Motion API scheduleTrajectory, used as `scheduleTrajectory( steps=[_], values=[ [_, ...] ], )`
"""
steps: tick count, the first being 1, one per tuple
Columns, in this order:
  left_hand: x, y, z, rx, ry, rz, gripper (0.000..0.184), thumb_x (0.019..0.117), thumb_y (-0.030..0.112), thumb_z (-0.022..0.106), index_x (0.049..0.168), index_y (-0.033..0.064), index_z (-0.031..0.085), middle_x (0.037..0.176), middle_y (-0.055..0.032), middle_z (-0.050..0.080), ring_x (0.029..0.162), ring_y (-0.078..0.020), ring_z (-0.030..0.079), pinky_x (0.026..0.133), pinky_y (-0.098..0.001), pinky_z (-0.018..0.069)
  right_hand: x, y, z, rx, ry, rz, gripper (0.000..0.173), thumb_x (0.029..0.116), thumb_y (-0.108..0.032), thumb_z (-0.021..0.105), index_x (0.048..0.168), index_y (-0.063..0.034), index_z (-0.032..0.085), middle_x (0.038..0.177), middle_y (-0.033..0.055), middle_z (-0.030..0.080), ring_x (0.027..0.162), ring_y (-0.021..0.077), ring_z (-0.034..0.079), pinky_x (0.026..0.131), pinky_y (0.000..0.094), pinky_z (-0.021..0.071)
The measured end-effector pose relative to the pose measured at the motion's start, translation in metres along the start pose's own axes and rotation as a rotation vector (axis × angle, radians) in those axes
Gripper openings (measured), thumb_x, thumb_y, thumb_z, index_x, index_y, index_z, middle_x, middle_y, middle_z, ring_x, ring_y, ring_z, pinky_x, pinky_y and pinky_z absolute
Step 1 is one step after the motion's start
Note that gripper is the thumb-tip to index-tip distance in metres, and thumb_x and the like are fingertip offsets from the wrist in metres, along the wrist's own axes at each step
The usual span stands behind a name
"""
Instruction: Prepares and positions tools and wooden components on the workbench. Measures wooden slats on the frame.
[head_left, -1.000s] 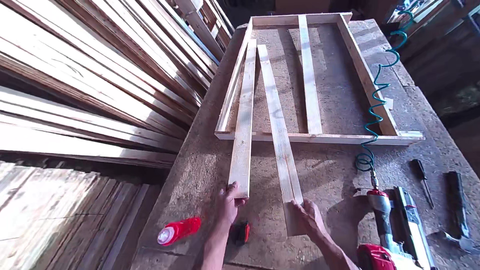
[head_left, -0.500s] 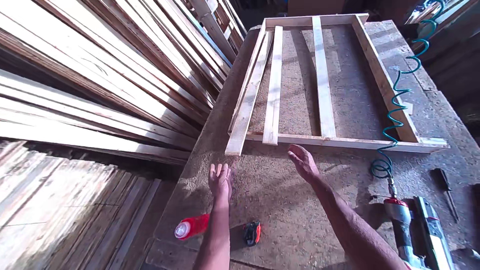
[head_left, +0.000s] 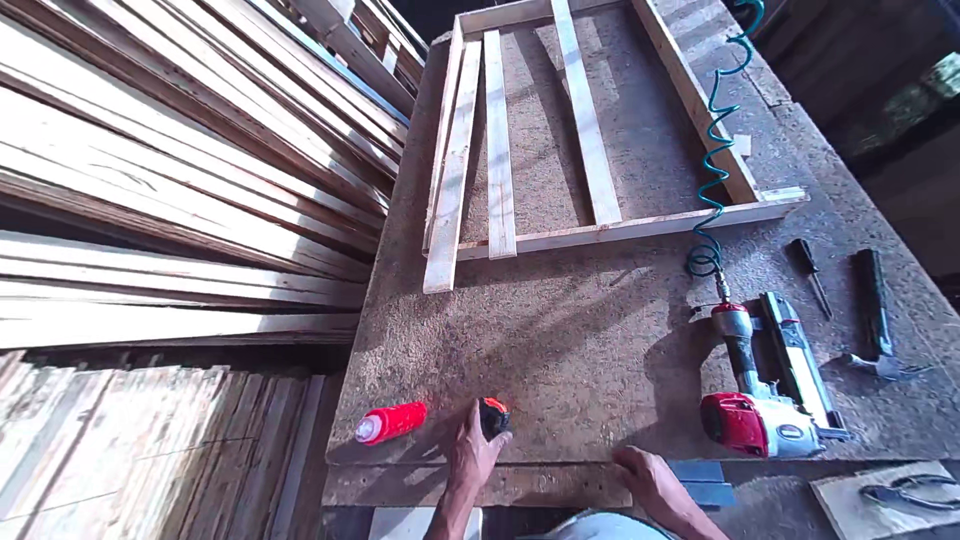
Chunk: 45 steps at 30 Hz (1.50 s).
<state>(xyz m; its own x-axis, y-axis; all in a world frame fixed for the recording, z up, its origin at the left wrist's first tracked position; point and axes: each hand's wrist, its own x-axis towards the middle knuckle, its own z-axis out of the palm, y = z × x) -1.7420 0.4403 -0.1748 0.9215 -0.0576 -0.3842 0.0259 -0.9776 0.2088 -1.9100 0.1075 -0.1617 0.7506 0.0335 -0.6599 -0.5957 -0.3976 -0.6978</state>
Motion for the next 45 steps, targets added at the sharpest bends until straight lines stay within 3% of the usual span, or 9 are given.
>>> scheduleTrajectory(
  steps=[3, 7, 14, 17, 21, 26, 32, 41, 45],
  values=[
    [0.012, 0.022, 0.004, 0.076, -0.029, -0.066, 0.113, 0.075, 0.047, 0.087, 0.159, 0.001, 0.028, 0.15, -0.0253, 0.05, 0.136, -0.0383, 0.053, 0.113, -0.0516, 0.0452, 0.012, -0.036, -0.024, -0.134, 0.061, -0.063, 0.036, 0.1002, -0.041, 0.06, 0.124, -0.0156, 0.069, 0.103, 0.004, 0.075, 0.095, 0.0194, 0.072, 0.089, 0.0487, 0.0586],
    [0.005, 0.024, -0.007, -0.218, -0.062, 0.003, 0.098, 0.0732, 0.048, 0.087, 0.15, 0.0043, 0.045, 0.131, -0.0214, 0.065, 0.12, -0.0339, 0.065, 0.105, -0.0547, 0.0513, 0.01, -0.076, -0.03, -0.169, 0.087, -0.176, 0.043, 0.1001, -0.042, 0.061, 0.132, -0.0142, 0.065, 0.119, 0.0081, 0.071, 0.105, 0.0232, 0.071, 0.096, 0.0498, 0.0565],
    [-0.081, 0.072, -0.039, -0.753, -0.778, 0.551, 0.107, 0.0618, 0.021, 0.096, 0.152, 0.0019, 0.041, 0.138, -0.0138, 0.063, 0.125, -0.0195, 0.063, 0.109, -0.0409, 0.0525, -0.011, -0.06, 0.022, 0.202, -0.143, -0.463, 0.074, 0.0957, -0.057, 0.064, 0.152, -0.0109, 0.048, 0.134, 0.0114, 0.066, 0.11, 0.0178, 0.07, 0.1, 0.0432, 0.057],
    [-0.109, 0.081, -0.015, -1.189, -0.738, 0.304, 0.106, 0.0636, 0.012, 0.091, 0.152, 0.0, 0.035, 0.124, -0.0201, 0.068, 0.11, -0.0271, 0.07, 0.096, -0.0447, 0.0587, -0.021, -0.049, 0.028, 0.376, -0.113, -0.327, 0.061, 0.096, -0.055, 0.06, 0.136, -0.0085, 0.06, 0.114, 0.009, 0.072, 0.096, 0.018, 0.072, 0.087, 0.0421, 0.0615],
    [-0.136, 0.09, 0.021, -1.779, -0.589, -0.037, 0.059, 0.0756, 0.031, 0.089, 0.123, 0.0027, 0.066, 0.109, -0.0155, 0.073, 0.095, -0.0247, 0.072, 0.083, -0.042, 0.061, -0.038, -0.045, 0.029, 0.581, -0.007, -0.192, 0.059, 0.087, -0.04, 0.08, 0.125, -0.0023, 0.054, 0.098, 0.0138, 0.072, 0.076, 0.0273, 0.075, 0.07, 0.0453, 0.0667],
    [-0.153, 0.101, 0.012, -1.812, -0.786, -0.134, 0.066, 0.1022, 0.054, 0.051, 0.145, 0.0031, 0.046, 0.128, -0.0248, 0.065, 0.114, -0.037, 0.067, 0.096, -0.0563, 0.0567, -0.056, -0.051, 0.036, 0.176, 0.083, -0.167, 0.049, 0.0835, -0.046, 0.08, 0.109, -0.0073, 0.064, 0.088, 0.0073, 0.068, 0.081, 0.0203, 0.068, 0.078, 0.045, 0.0579],
    [-0.156, 0.094, 0.022, -1.773, -0.652, -0.072, 0.064, 0.0924, 0.033, 0.073, 0.143, 0.0013, 0.049, 0.128, -0.0252, 0.065, 0.114, -0.0367, 0.067, 0.095, -0.0551, 0.0578, -0.065, -0.042, 0.035, 0.242, 0.087, -0.217, 0.038, 0.0947, -0.042, 0.07, 0.114, -0.0098, 0.064, 0.09, 0.0048, 0.071, 0.074, 0.0164, 0.07, 0.071, 0.0392, 0.0617],
    [-0.158, 0.093, 0.021, -1.719, -0.707, -0.036, 0.057, 0.084, 0.01, 0.069, 0.137, 0.0046, 0.049, 0.114, -0.0193, 0.068, 0.099, -0.029, 0.071, 0.084, -0.0474, 0.0609, -0.072, -0.043, 0.029, 0.192, 0.201, -0.321, 0.03, 0.0912, -0.041, 0.076, 0.103, -0.0136, 0.07, 0.085, -0.0029, 0.074, 0.075, 0.0084, 0.071, 0.075, 0.0341, 0.062],
    [-0.158, 0.103, 0.019, -1.699, -0.694, -0.131, 0.053, 0.0918, 0.011, 0.067, 0.138, 0.0025, 0.043, 0.114, -0.0218, 0.067, 0.098, -0.032, 0.07, 0.084, -0.0499, 0.0611, -0.067, -0.045, 0.021, 0.082, 0.199, -0.355, 0.025, 0.0931, -0.038, 0.073, 0.104, -0.0157, 0.073, 0.085, -0.0034, 0.074, 0.076, 0.007, 0.07, 0.075, 0.0339, 0.0602]
  ],
)
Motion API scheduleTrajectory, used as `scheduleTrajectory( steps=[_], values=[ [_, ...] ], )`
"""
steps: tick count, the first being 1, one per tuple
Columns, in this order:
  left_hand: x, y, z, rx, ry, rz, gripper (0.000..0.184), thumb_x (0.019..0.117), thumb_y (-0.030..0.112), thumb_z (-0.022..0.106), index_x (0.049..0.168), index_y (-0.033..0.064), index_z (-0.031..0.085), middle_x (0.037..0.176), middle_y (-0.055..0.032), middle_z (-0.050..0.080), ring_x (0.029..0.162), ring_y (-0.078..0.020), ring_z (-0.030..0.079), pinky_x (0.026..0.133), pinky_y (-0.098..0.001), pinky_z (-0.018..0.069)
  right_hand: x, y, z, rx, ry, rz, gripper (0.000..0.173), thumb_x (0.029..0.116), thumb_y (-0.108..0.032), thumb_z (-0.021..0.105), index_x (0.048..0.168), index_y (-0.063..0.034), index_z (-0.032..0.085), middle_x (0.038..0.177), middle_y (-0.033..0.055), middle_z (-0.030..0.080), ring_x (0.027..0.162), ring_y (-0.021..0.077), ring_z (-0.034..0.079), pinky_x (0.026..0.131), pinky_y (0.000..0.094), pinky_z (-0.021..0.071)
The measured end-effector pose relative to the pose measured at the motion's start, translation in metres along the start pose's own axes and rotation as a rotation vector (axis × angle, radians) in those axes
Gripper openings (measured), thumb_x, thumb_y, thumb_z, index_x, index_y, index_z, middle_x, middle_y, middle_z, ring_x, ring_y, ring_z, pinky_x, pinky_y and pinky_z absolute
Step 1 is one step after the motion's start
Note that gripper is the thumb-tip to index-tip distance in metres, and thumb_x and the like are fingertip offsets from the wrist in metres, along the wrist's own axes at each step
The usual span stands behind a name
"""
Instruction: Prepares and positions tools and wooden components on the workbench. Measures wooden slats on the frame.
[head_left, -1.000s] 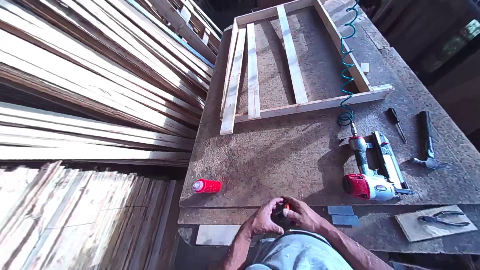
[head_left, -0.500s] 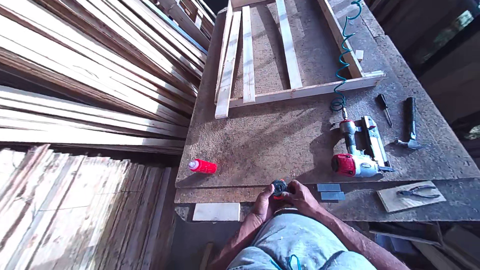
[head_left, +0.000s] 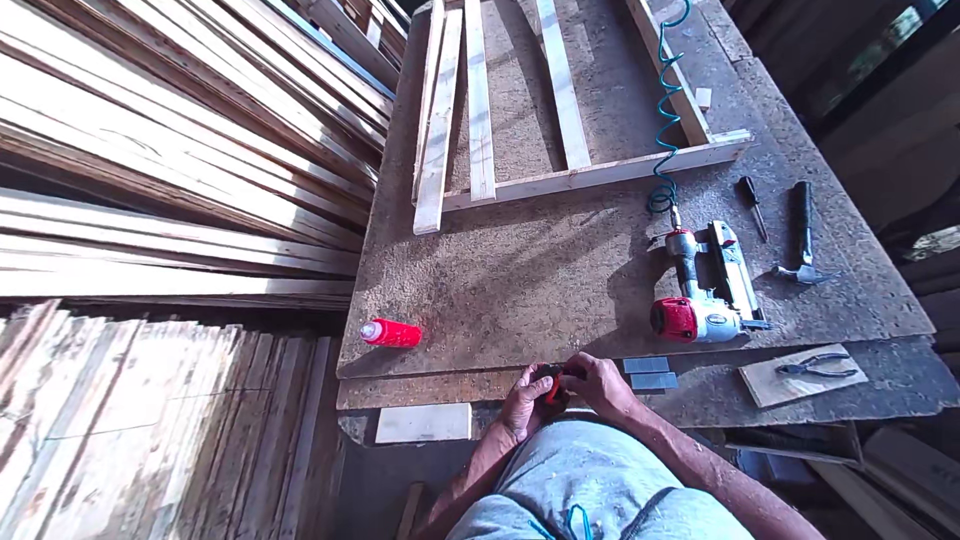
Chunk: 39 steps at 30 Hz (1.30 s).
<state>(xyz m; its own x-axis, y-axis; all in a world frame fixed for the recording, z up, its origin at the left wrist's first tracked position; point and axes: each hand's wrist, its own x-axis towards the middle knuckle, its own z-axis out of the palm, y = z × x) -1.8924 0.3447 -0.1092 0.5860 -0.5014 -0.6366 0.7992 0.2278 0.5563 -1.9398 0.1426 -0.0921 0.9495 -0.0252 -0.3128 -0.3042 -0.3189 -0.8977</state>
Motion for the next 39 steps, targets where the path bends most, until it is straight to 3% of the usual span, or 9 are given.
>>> scheduleTrajectory(
  steps=[3, 6, 12, 18, 24, 28, 31, 35, 39],
  values=[
    [0.01, -0.003, -0.004, 0.398, -0.024, 0.149, 0.08, 0.0796, 0.035, 0.086, 0.139, -0.0009, 0.046, 0.118, -0.0164, 0.067, 0.103, -0.0231, 0.069, 0.09, -0.0404, 0.0604, 0.003, 0.003, -0.002, -0.032, -0.001, -0.016, 0.025, 0.0915, -0.038, 0.075, 0.102, -0.0148, 0.073, 0.084, -0.0021, 0.073, 0.076, 0.0086, 0.07, 0.074, 0.036, 0.0595],
    [0.02, 0.008, -0.002, 0.962, -0.068, 0.267, 0.102, 0.0715, 0.067, 0.083, 0.148, 0.0083, 0.051, 0.13, -0.0096, 0.067, 0.116, -0.0147, 0.066, 0.103, -0.0382, 0.0552, 0.007, 0.01, -0.004, 0.003, 0.007, 0.042, 0.025, 0.0902, -0.039, 0.076, 0.098, -0.0156, 0.072, 0.082, -0.0032, 0.073, 0.075, 0.0087, 0.07, 0.074, 0.0361, 0.0603],
    [0.058, 0.037, 0.022, 1.517, -0.119, 0.026, 0.063, 0.0747, 0.041, 0.087, 0.127, 0.0134, 0.064, 0.123, -0.0105, 0.067, 0.113, -0.0229, 0.066, 0.102, -0.0458, 0.0539, 0.027, 0.027, -0.009, 0.047, -0.062, 0.128, 0.024, 0.0879, -0.036, 0.077, 0.095, -0.0137, 0.073, 0.093, 0.0021, 0.069, 0.085, 0.0138, 0.067, 0.08, 0.0378, 0.0578],
    [0.111, 0.083, 0.018, 1.466, -0.434, -0.347, 0.06, 0.0883, 0.05, 0.077, 0.127, 0.006, 0.062, 0.109, -0.0165, 0.071, 0.101, -0.0295, 0.07, 0.095, -0.0553, 0.0548, 0.069, 0.04, -0.049, 0.532, -0.297, 0.145, 0.022, 0.094, -0.03, 0.07, 0.089, -0.0096, 0.065, 0.075, -0.0012, 0.059, 0.069, 0.0103, 0.057, 0.067, 0.0316, 0.0492],
    [0.168, 0.133, 0.031, 1.13, -0.44, -0.102, 0.037, 0.1, 0.037, 0.063, 0.127, 0.0132, 0.067, 0.113, -0.0069, 0.07, 0.097, -0.014, 0.068, 0.089, -0.0401, 0.0572, 0.155, 0.007, -0.117, 0.762, -0.39, 0.054, 0.018, 0.095, -0.027, 0.069, 0.086, -0.0114, 0.067, 0.08, -0.0036, 0.065, 0.076, 0.007, 0.061, 0.074, 0.0284, 0.0529],
    [0.238, 0.194, 0.053, 1.135, -0.294, 0.224, 0.026, 0.1006, 0.03, 0.063, 0.119, 0.0134, 0.072, 0.113, -0.0033, 0.069, 0.097, -0.0102, 0.067, 0.087, -0.0324, 0.0581, 0.258, -0.023, -0.174, 0.606, -0.367, -0.111, 0.021, 0.0959, -0.028, 0.069, 0.085, -0.01, 0.065, 0.073, -0.0046, 0.059, 0.069, 0.0055, 0.056, 0.067, 0.0262, 0.0483],
    [0.284, 0.246, 0.068, 1.24, -0.243, 0.343, 0.024, 0.1006, 0.03, 0.064, 0.114, 0.0127, 0.073, 0.106, -0.0015, 0.069, 0.089, -0.0064, 0.065, 0.081, -0.0271, 0.0571, 0.36, -0.043, -0.218, 0.349, -0.006, -0.16, 0.034, 0.1025, -0.035, 0.059, 0.089, -0.0056, 0.069, 0.08, 0.002, 0.071, 0.077, 0.0122, 0.069, 0.076, 0.0343, 0.0602],
    [0.325, 0.283, 0.066, 1.157, -0.31, 0.396, 0.025, 0.1038, 0.024, 0.06, 0.114, 0.0064, 0.074, 0.11, -0.0027, 0.074, 0.1, -0.007, 0.069, 0.092, -0.0267, 0.058, 0.503, -0.027, -0.272, -0.383, 0.368, 0.259, 0.076, 0.0863, -0.063, 0.069, 0.123, 0.0031, 0.063, 0.127, 0.0258, 0.061, 0.117, 0.0419, 0.061, 0.094, 0.0625, 0.0518],
    [0.355, 0.317, 0.074, 1.346, -0.287, 0.441, 0.029, 0.1055, 0.035, 0.058, 0.117, 0.0147, 0.076, 0.112, 0.0019, 0.074, 0.106, -0.0046, 0.068, 0.097, -0.026, 0.0562, 0.553, -0.013, -0.269, -0.626, 0.228, 0.475, 0.076, 0.0737, -0.072, 0.075, 0.103, -0.0017, 0.071, 0.117, 0.0235, 0.067, 0.113, 0.0422, 0.064, 0.085, 0.0668, 0.0526]
  ],
)
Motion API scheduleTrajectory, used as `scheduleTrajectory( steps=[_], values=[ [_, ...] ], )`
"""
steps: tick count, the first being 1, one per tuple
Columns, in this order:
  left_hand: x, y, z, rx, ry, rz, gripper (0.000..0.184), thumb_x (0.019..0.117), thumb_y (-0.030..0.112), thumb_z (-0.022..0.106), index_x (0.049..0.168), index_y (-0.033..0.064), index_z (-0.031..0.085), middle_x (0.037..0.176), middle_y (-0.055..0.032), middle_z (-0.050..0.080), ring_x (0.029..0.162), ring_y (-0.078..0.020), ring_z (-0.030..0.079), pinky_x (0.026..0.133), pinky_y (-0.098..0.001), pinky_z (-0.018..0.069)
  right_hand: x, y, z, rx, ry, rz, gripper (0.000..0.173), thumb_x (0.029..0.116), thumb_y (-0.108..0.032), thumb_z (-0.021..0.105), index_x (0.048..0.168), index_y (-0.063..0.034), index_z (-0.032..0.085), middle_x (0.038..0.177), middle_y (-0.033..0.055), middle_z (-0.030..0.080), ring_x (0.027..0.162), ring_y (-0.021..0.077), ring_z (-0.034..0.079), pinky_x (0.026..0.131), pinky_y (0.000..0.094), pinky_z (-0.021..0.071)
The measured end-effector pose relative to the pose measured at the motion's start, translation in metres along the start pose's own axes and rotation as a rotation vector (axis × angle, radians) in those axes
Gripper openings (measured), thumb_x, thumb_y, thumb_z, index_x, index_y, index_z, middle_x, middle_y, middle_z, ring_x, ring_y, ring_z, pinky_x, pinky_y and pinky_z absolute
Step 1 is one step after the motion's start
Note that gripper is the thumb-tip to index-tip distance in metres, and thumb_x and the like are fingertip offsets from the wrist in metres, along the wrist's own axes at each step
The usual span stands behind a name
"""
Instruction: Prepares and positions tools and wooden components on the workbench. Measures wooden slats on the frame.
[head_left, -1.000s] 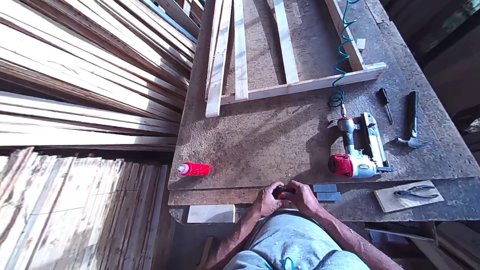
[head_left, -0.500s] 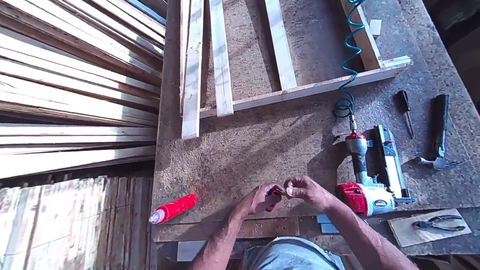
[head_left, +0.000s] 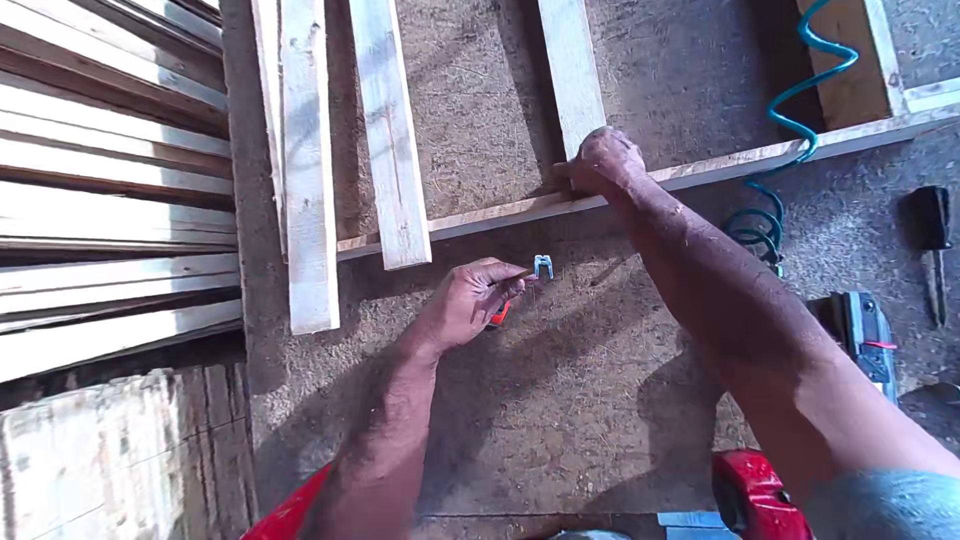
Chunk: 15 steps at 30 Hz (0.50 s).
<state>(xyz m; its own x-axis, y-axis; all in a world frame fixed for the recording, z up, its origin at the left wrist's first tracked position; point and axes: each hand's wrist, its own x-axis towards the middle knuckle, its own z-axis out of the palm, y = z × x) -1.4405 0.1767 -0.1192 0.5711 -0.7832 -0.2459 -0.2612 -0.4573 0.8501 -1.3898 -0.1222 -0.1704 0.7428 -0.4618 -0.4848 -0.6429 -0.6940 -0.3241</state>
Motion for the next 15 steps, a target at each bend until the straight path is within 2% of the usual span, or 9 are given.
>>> scheduleTrajectory(
  steps=[1, 3, 6, 8, 10, 11, 13, 14, 15],
  values=[
    [0.01, 0.003, -0.008, 0.071, -0.005, -0.008, 0.031, 0.1057, 0.038, 0.056, 0.117, 0.0177, 0.076, 0.113, 0.0039, 0.073, 0.106, -0.0025, 0.067, 0.097, -0.0248, 0.0547, 0.003, -0.004, 0.0, -0.015, -0.014, 0.039, 0.077, 0.0701, -0.068, 0.079, 0.106, -0.001, 0.068, 0.118, 0.0235, 0.066, 0.113, 0.0417, 0.064, 0.085, 0.066, 0.0529],
    [0.027, 0.008, -0.019, 0.127, 0.011, 0.001, 0.03, 0.1058, 0.038, 0.056, 0.116, 0.0179, 0.075, 0.11, 0.0055, 0.073, 0.103, -0.0009, 0.068, 0.095, -0.0237, 0.056, 0.008, -0.006, 0.002, -0.015, -0.029, 0.095, 0.077, 0.0656, -0.06, 0.086, 0.11, 0.0006, 0.067, 0.12, 0.0243, 0.065, 0.114, 0.0415, 0.064, 0.086, 0.0656, 0.0524],
    [0.052, 0.019, -0.033, 0.159, 0.006, 0.023, 0.025, 0.1054, 0.034, 0.056, 0.111, 0.0172, 0.074, 0.101, 0.0077, 0.073, 0.09, 0.0008, 0.067, 0.083, -0.0219, 0.0578, 0.01, -0.001, 0.001, 0.08, -0.025, 0.105, 0.074, 0.0641, -0.054, 0.085, 0.11, 0.0009, 0.066, 0.119, 0.0232, 0.065, 0.114, 0.0405, 0.063, 0.085, 0.0653, 0.0518],
    [0.064, 0.027, -0.037, 0.159, -0.009, -0.014, 0.024, 0.1059, 0.033, 0.056, 0.108, 0.0181, 0.075, 0.095, 0.0076, 0.074, 0.082, -0.0007, 0.068, 0.075, -0.0226, 0.0586, 0.007, 0.006, 0.0, 0.181, 0.002, 0.106, 0.089, 0.0607, -0.059, 0.084, 0.123, -0.0003, 0.057, 0.118, 0.0209, 0.065, 0.111, 0.0384, 0.065, 0.084, 0.0635, 0.0536],
    [0.075, 0.031, -0.041, 0.081, -0.039, -0.078, 0.025, 0.1074, 0.03, 0.054, 0.106, 0.0154, 0.075, 0.093, 0.0035, 0.075, 0.08, -0.0075, 0.071, 0.073, -0.0275, 0.0621, 0.005, 0.017, -0.002, 0.36, 0.025, 0.053, 0.096, 0.0579, -0.058, 0.087, 0.129, -0.0035, 0.054, 0.112, 0.0172, 0.069, 0.105, 0.035, 0.068, 0.083, 0.0632, 0.0545],
    [0.081, 0.033, -0.042, 0.058, -0.041, -0.113, 0.028, 0.1083, 0.03, 0.052, 0.105, 0.0144, 0.075, 0.091, 0.002, 0.075, 0.078, -0.0102, 0.072, 0.072, -0.0301, 0.0632, 0.008, 0.023, -0.004, 0.465, 0.019, 0.0, 0.091, 0.0601, -0.057, 0.089, 0.127, -0.0048, 0.056, 0.108, 0.015, 0.07, 0.102, 0.032, 0.069, 0.084, 0.0614, 0.0558],
    [0.093, 0.035, -0.045, 0.115, -0.046, -0.163, 0.033, 0.1089, 0.035, 0.049, 0.102, 0.0156, 0.075, 0.086, 0.0027, 0.073, 0.075, -0.0098, 0.071, 0.069, -0.0319, 0.0619, 0.014, 0.035, -0.007, 0.715, -0.002, -0.129, 0.058, 0.0731, -0.047, 0.087, 0.107, -0.0034, 0.069, 0.095, 0.0112, 0.073, 0.089, 0.0248, 0.072, 0.08, 0.0533, 0.0591],
    [0.102, 0.035, -0.047, 0.169, -0.065, -0.185, 0.034, 0.1086, 0.038, 0.048, 0.101, 0.0174, 0.075, 0.085, 0.004, 0.073, 0.075, -0.0087, 0.07, 0.071, -0.0335, 0.0604, 0.016, 0.041, -0.008, 0.81, -0.01, -0.169, 0.048, 0.0802, -0.047, 0.081, 0.1, -0.0046, 0.07, 0.089, 0.0084, 0.073, 0.083, 0.0207, 0.073, 0.077, 0.048, 0.0612],
    [0.11, 0.035, -0.049, 0.209, -0.084, -0.198, 0.036, 0.1083, 0.041, 0.048, 0.1, 0.0184, 0.074, 0.084, 0.0043, 0.073, 0.075, -0.0086, 0.069, 0.072, -0.0353, 0.0594, 0.018, 0.047, -0.009, 0.876, -0.014, -0.199, 0.046, 0.089, -0.05, 0.072, 0.097, -0.0051, 0.068, 0.088, 0.0076, 0.071, 0.081, 0.0193, 0.071, 0.075, 0.046, 0.0608]
  ],
)
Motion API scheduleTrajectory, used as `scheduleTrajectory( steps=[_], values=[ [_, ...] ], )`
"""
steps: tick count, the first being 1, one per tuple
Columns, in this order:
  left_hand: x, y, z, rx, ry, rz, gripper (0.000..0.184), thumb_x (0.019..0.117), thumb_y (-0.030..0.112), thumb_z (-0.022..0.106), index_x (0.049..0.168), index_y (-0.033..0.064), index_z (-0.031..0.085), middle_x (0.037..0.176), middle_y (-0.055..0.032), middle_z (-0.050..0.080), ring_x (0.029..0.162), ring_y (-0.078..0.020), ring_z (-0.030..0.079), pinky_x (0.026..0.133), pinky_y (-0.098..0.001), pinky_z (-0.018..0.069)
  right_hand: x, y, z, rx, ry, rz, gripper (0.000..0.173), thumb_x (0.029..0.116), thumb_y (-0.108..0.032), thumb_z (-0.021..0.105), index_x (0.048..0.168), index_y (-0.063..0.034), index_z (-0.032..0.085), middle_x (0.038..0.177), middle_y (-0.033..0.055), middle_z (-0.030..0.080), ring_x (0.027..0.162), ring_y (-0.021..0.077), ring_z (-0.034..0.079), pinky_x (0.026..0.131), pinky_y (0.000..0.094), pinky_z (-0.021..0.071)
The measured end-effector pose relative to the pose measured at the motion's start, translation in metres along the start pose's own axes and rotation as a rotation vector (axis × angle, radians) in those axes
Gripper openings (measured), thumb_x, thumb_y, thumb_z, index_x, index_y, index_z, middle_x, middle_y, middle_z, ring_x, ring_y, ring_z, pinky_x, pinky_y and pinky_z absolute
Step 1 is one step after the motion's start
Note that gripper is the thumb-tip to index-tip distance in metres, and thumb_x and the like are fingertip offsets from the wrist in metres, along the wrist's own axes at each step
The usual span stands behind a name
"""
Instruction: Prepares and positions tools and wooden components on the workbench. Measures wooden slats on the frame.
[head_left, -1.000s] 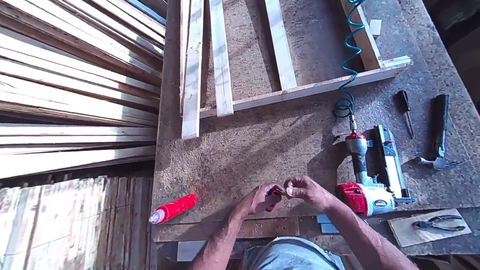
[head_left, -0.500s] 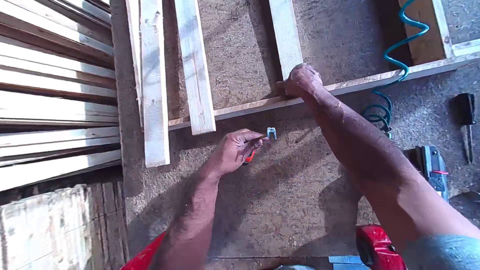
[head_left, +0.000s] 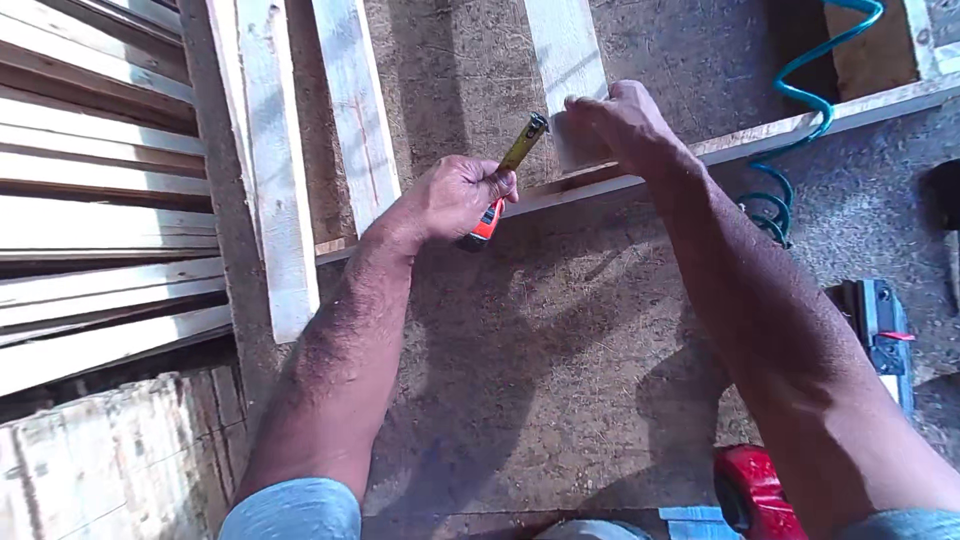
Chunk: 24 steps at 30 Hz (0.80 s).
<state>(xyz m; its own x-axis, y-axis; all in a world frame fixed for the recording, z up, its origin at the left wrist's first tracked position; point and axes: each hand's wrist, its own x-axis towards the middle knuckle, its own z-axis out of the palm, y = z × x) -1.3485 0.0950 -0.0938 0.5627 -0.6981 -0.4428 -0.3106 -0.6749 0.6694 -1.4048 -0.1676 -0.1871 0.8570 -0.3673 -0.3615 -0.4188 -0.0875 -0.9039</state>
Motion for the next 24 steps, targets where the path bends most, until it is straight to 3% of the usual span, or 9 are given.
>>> scheduleTrajectory(
  steps=[3, 8, 10, 11, 13, 15, 17, 21, 24],
  values=[
    [0.024, 0.008, -0.003, -0.025, -0.074, 0.018, 0.037, 0.1084, 0.041, 0.048, 0.098, 0.0173, 0.075, 0.083, 0.0015, 0.072, 0.073, -0.0103, 0.068, 0.069, -0.0348, 0.0589, 0.002, 0.006, -0.005, 0.127, 0.018, -0.046, 0.053, 0.1046, -0.054, 0.044, 0.088, -0.0074, 0.064, 0.082, 0.0074, 0.064, 0.076, 0.0197, 0.065, 0.068, 0.0455, 0.0552],
    [0.059, 0.035, 0.004, -0.126, -0.193, -0.086, 0.038, 0.1103, 0.035, 0.045, 0.099, 0.011, 0.073, 0.081, -0.0027, 0.069, 0.065, -0.0117, 0.064, 0.06, -0.0307, 0.0557, 0.001, 0.01, -0.005, 0.288, 0.074, -0.139, 0.068, 0.1094, -0.055, 0.025, 0.077, -0.0069, 0.062, 0.074, 0.0078, 0.067, 0.073, 0.0204, 0.069, 0.068, 0.0464, 0.0586],
    [0.07, 0.041, 0.001, -0.125, -0.262, -0.089, 0.039, 0.1102, 0.036, 0.045, 0.099, 0.0093, 0.072, 0.08, -0.0048, 0.069, 0.064, -0.0134, 0.065, 0.06, -0.0317, 0.0573, -0.001, 0.013, -0.007, 0.253, 0.097, -0.243, 0.078, 0.1088, -0.059, 0.018, 0.087, -0.0035, 0.068, 0.078, 0.0101, 0.071, 0.075, 0.0214, 0.072, 0.07, 0.0474, 0.061],
    [0.077, 0.043, -0.003, -0.091, -0.315, -0.085, 0.039, 0.1097, 0.037, 0.046, 0.099, 0.0094, 0.072, 0.08, -0.0049, 0.069, 0.065, -0.0134, 0.066, 0.061, -0.0322, 0.0574, -0.003, 0.012, -0.007, 0.223, 0.131, -0.279, 0.079, 0.1087, -0.058, 0.017, 0.101, -0.0029, 0.072, 0.083, 0.0097, 0.072, 0.076, 0.0199, 0.071, 0.07, 0.0452, 0.0601],
    [0.085, 0.046, -0.008, 0.004, -0.436, -0.094, 0.038, 0.1087, 0.036, 0.048, 0.099, 0.0103, 0.074, 0.082, -0.0044, 0.071, 0.067, -0.0131, 0.065, 0.063, -0.0329, 0.0554, -0.008, 0.011, -0.008, 0.169, 0.172, -0.297, 0.072, 0.1083, -0.056, 0.017, 0.121, -0.0049, 0.066, 0.095, 0.0084, 0.069, 0.08, 0.0168, 0.067, 0.071, 0.0399, 0.0576],
    [0.087, 0.048, -0.012, 0.053, -0.484, -0.131, 0.037, 0.1088, 0.035, 0.048, 0.098, 0.0109, 0.074, 0.083, -0.0034, 0.072, 0.067, -0.0122, 0.065, 0.061, -0.0318, 0.055, -0.011, 0.011, -0.007, 0.156, 0.192, -0.304, 0.065, 0.1085, -0.055, 0.021, 0.118, -0.0059, 0.062, 0.088, 0.0063, 0.065, 0.073, 0.0156, 0.065, 0.066, 0.0378, 0.0558],
    [0.085, 0.046, -0.012, 0.041, -0.4, -0.154, 0.039, 0.1084, 0.038, 0.048, 0.096, 0.0114, 0.074, 0.083, -0.0036, 0.072, 0.068, -0.0129, 0.065, 0.061, -0.033, 0.0542, -0.012, 0.011, -0.006, 0.153, 0.193, -0.311, 0.063, 0.1087, -0.054, 0.022, 0.111, -0.0056, 0.061, 0.079, 0.0051, 0.062, 0.067, 0.0158, 0.062, 0.063, 0.0381, 0.0546],
    [0.074, 0.037, 0.007, -0.409, -0.005, -0.189, 0.04, 0.1114, 0.035, 0.042, 0.116, 0.0053, 0.068, 0.094, -0.0095, 0.075, 0.08, -0.0224, 0.075, 0.072, -0.041, 0.0646, -0.015, 0.008, -0.008, 0.112, 0.189, -0.335, 0.059, 0.1092, -0.053, 0.025, 0.101, -0.0087, 0.062, 0.079, 0.0034, 0.06, 0.069, 0.0148, 0.062, 0.066, 0.039, 0.0537],
    [0.078, 0.038, 0.035, -0.608, 0.356, -0.167, 0.041, 0.1113, 0.038, 0.042, 0.112, 0.0086, 0.069, 0.094, -0.0068, 0.075, 0.083, -0.0197, 0.074, 0.075, -0.0388, 0.0626, -0.019, 0.008, -0.011, 0.011, 0.086, -0.381, 0.058, 0.1042, -0.059, 0.036, 0.104, -0.0104, 0.068, 0.083, 0.002, 0.062, 0.073, 0.0136, 0.06, 0.07, 0.0416, 0.0512]
  ],
)
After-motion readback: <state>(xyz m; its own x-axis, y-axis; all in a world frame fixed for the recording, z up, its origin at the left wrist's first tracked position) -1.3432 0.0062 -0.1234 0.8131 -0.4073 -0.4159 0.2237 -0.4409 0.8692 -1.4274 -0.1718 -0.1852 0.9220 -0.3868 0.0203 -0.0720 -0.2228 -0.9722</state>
